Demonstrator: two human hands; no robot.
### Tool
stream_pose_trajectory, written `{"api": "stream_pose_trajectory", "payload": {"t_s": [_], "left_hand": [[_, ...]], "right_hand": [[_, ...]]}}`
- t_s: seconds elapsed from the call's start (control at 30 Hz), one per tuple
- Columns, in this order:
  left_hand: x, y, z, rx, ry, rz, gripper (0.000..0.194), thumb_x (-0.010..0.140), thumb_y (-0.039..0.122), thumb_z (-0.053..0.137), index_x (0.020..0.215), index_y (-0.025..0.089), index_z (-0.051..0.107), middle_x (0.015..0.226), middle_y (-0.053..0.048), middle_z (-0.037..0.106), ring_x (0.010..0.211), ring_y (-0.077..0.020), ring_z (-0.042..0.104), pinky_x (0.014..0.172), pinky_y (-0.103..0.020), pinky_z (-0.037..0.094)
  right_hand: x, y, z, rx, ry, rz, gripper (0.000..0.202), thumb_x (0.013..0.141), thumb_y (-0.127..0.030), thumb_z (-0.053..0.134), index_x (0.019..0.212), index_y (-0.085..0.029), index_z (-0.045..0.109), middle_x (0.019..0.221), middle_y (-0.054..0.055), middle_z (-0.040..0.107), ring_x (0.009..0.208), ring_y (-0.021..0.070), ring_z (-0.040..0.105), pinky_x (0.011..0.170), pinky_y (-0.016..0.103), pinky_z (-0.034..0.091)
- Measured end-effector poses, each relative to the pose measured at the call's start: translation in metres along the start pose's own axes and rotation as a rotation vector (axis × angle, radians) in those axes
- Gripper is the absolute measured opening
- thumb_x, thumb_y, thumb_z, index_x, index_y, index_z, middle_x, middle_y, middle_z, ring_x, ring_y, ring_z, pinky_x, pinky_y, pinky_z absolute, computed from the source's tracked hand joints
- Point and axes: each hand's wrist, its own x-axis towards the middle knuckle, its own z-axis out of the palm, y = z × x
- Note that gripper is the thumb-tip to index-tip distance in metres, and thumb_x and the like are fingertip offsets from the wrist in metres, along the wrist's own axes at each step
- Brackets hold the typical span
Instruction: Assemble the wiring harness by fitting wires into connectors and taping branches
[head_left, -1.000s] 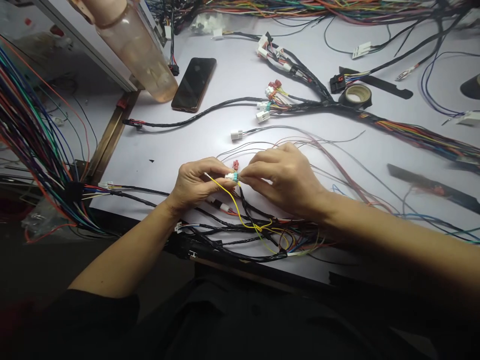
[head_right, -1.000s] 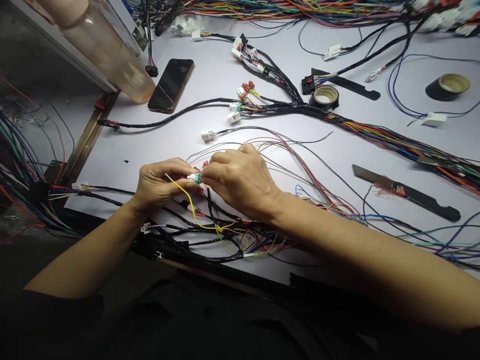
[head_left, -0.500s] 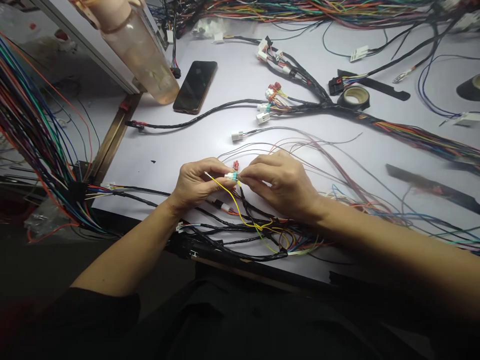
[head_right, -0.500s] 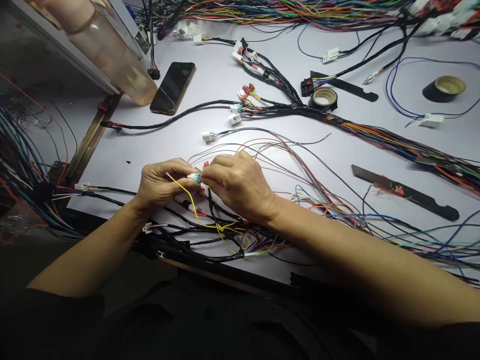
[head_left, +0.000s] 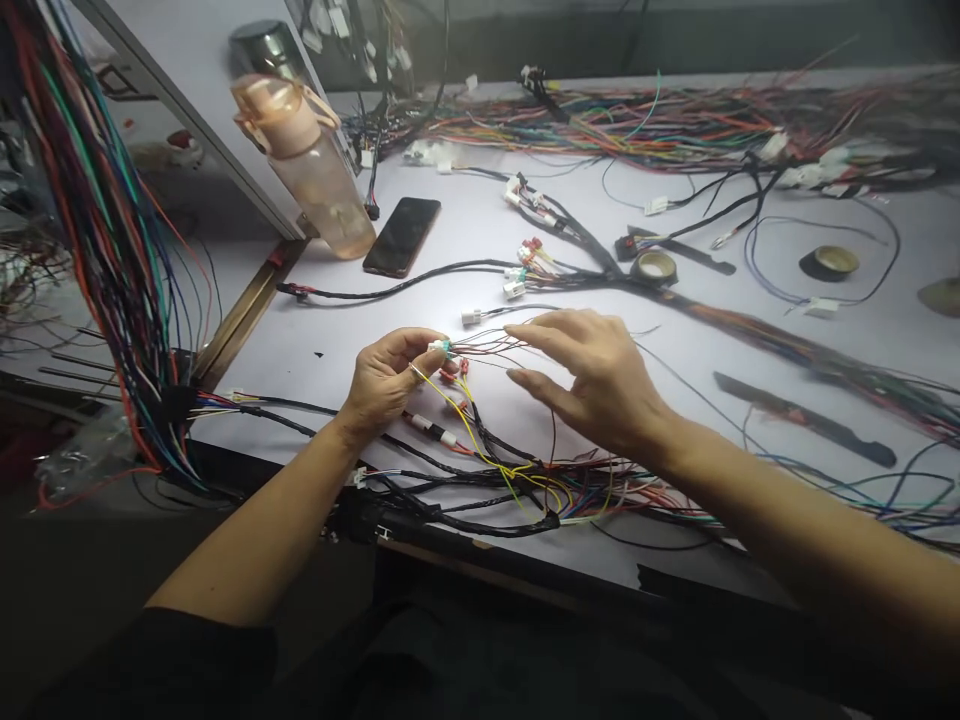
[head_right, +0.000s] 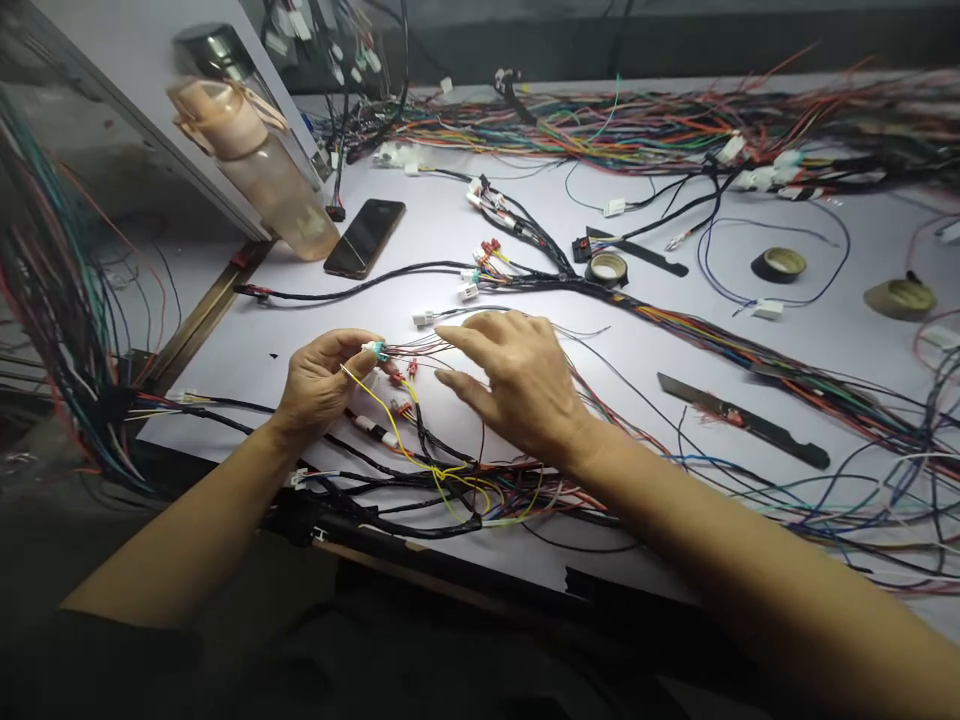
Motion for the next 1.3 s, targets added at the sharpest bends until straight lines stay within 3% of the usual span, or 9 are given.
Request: {"api": "stream_pose_trajectory", "payload": {"t_s": [0.17, 0.33, 0.47, 0.63, 0.9, 0.97, 1.07, 1.17, 1.3], "left_hand": [[0.001, -0.001, -0.004, -0.160, -0.002, -0.021, 0.023, 0.077, 0.032, 0.073, 0.094, 0.017, 0.069, 0.074, -0.003, 0.069, 0.068, -0.0127, 0.064, 0.070, -0.027, 0.053], [0.000, 0.001, -0.006, -0.239, -0.024, -0.118, 0.022, 0.076, 0.032, 0.074, 0.092, 0.017, 0.070, 0.074, -0.003, 0.068, 0.063, -0.0116, 0.063, 0.063, -0.025, 0.052], [0.000, 0.000, -0.004, -0.267, -0.014, -0.177, 0.024, 0.073, 0.034, 0.076, 0.087, 0.016, 0.069, 0.073, -0.004, 0.068, 0.061, -0.0124, 0.062, 0.059, -0.025, 0.052], [0.001, -0.001, -0.005, -0.246, 0.019, -0.192, 0.024, 0.072, 0.030, 0.077, 0.088, 0.015, 0.069, 0.072, -0.004, 0.068, 0.062, -0.0124, 0.061, 0.061, -0.024, 0.051], [0.005, -0.002, -0.006, -0.293, 0.114, -0.259, 0.024, 0.068, 0.027, 0.080, 0.087, 0.016, 0.071, 0.074, -0.003, 0.069, 0.066, -0.0120, 0.063, 0.065, -0.022, 0.053], [0.007, -0.001, -0.006, -0.303, 0.160, -0.284, 0.026, 0.066, 0.028, 0.082, 0.086, 0.015, 0.071, 0.074, -0.003, 0.069, 0.065, -0.0114, 0.063, 0.064, -0.020, 0.053], [0.009, -0.001, -0.006, -0.317, 0.190, -0.317, 0.028, 0.063, 0.030, 0.084, 0.084, 0.016, 0.072, 0.074, -0.003, 0.069, 0.064, -0.0118, 0.063, 0.064, -0.021, 0.054], [0.010, -0.001, -0.006, -0.313, 0.190, -0.341, 0.026, 0.064, 0.030, 0.083, 0.084, 0.017, 0.072, 0.073, -0.003, 0.069, 0.063, -0.0116, 0.063, 0.064, -0.021, 0.055], [0.010, -0.001, -0.005, -0.291, 0.219, -0.365, 0.027, 0.062, 0.030, 0.085, 0.083, 0.019, 0.072, 0.073, -0.003, 0.070, 0.062, -0.0121, 0.063, 0.062, -0.021, 0.055]], "right_hand": [[0.012, -0.028, 0.017, -0.043, -0.045, -0.019, 0.052, 0.094, -0.045, 0.045, 0.134, -0.012, 0.046, 0.128, 0.015, 0.058, 0.115, 0.0256, 0.050, 0.095, 0.038, 0.031], [0.019, -0.033, 0.031, -0.085, -0.216, 0.021, 0.034, 0.100, -0.029, 0.034, 0.093, -0.016, 0.064, 0.084, 0.005, 0.070, 0.073, 0.0159, 0.057, 0.081, 0.033, 0.032], [0.017, -0.030, 0.030, -0.175, -0.271, 0.036, 0.035, 0.100, -0.031, 0.034, 0.086, -0.015, 0.061, 0.077, 0.006, 0.069, 0.062, 0.0150, 0.054, 0.061, 0.030, 0.024], [0.012, -0.024, 0.027, -0.219, -0.340, 0.064, 0.036, 0.100, -0.037, 0.034, 0.090, -0.016, 0.061, 0.074, 0.007, 0.070, 0.060, 0.0156, 0.058, 0.054, 0.029, 0.015], [0.003, -0.011, 0.011, -0.082, -0.526, 0.140, 0.034, 0.098, -0.039, 0.038, 0.090, -0.018, 0.064, 0.069, 0.007, 0.069, 0.059, 0.0164, 0.059, 0.051, 0.027, 0.023], [0.005, 0.004, 0.004, 0.100, -0.490, 0.121, 0.035, 0.098, -0.040, 0.038, 0.088, -0.020, 0.065, 0.075, 0.004, 0.069, 0.065, 0.0148, 0.060, 0.055, 0.025, 0.032], [0.017, 0.037, -0.005, 0.293, -0.289, 0.139, 0.033, 0.098, -0.037, 0.037, 0.094, -0.020, 0.066, 0.090, 0.005, 0.070, 0.080, 0.0140, 0.061, 0.068, 0.026, 0.042], [0.036, 0.071, -0.006, 0.239, -0.111, 0.197, 0.024, 0.094, -0.027, 0.047, 0.098, -0.017, 0.068, 0.097, 0.007, 0.069, 0.088, 0.0159, 0.061, 0.077, 0.030, 0.044], [0.060, 0.098, 0.006, 0.072, -0.081, 0.198, 0.020, 0.090, -0.023, 0.051, 0.098, -0.018, 0.069, 0.094, 0.006, 0.067, 0.086, 0.0163, 0.058, 0.076, 0.030, 0.042]]}}
